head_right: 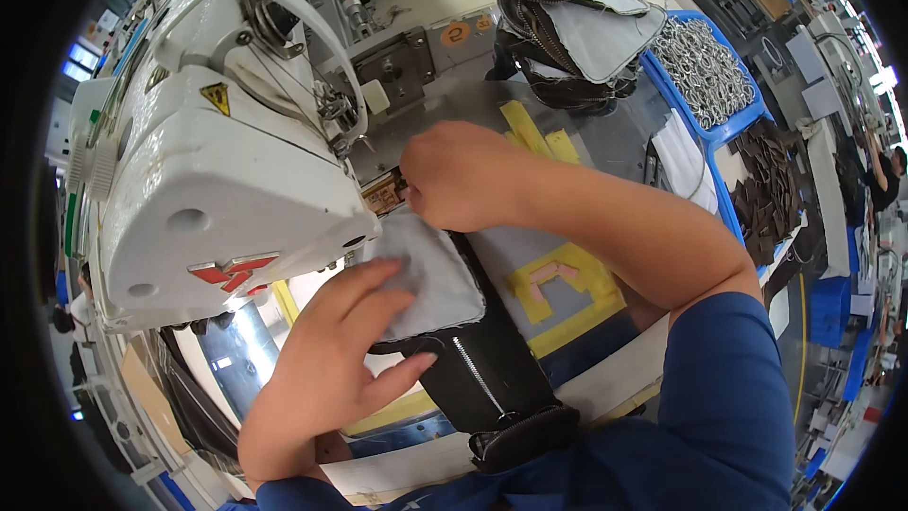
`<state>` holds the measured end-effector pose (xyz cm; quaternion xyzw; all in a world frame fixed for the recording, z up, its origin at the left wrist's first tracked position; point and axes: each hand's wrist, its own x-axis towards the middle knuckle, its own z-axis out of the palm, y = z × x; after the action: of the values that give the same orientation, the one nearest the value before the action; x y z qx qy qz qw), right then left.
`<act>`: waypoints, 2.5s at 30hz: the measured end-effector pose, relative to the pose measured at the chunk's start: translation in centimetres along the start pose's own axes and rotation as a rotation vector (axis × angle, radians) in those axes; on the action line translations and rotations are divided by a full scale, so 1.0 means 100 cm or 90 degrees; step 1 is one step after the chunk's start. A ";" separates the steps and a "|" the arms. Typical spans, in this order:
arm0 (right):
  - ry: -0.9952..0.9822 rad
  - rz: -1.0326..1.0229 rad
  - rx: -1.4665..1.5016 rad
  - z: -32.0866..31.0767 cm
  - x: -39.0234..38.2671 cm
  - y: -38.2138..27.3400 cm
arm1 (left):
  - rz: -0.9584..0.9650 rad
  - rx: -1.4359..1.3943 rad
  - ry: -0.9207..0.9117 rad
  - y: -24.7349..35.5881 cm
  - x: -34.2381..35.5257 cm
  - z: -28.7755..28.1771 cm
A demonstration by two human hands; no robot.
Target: The person operates an industrial sewing machine to attach a zipper to a small fabric pouch. They align the zipper with the pouch opening, feed the item under the machine's needle, and sew along the edge. The person repeats this process for multiple pouches, handling them one at a time.
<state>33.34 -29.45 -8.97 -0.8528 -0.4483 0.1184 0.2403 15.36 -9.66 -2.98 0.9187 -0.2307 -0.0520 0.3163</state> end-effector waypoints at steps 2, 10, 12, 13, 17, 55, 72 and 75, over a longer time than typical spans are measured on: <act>0.003 0.009 -0.018 0.004 0.000 0.000 | -0.021 0.003 -0.013 -0.006 0.007 0.011; -0.029 0.038 -0.040 -0.001 0.002 -0.007 | -0.001 0.112 -0.108 -0.007 0.011 0.017; -0.014 0.058 -0.003 0.001 0.001 -0.006 | 0.025 0.146 -0.120 -0.007 0.011 0.016; 0.003 0.049 -0.005 0.002 0.000 -0.006 | 0.027 0.154 -0.121 -0.006 0.011 0.016; 0.068 0.016 0.015 0.020 0.003 0.000 | 0.029 0.177 -0.126 -0.005 0.008 0.014; 0.091 0.020 -0.002 0.013 -0.004 -0.033 | -0.057 0.288 -0.019 0.007 -0.003 0.042; 0.102 -0.007 -0.020 0.016 -0.003 -0.006 | 0.029 0.261 -0.060 0.002 -0.004 0.040; 0.114 -0.032 -0.021 0.021 -0.004 0.012 | 0.045 0.177 -0.071 0.006 -0.002 0.034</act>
<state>33.07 -29.72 -11.35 -0.8525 -0.4478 0.0280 0.2683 14.16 -11.93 -5.32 0.9406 -0.2851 -0.0594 0.1745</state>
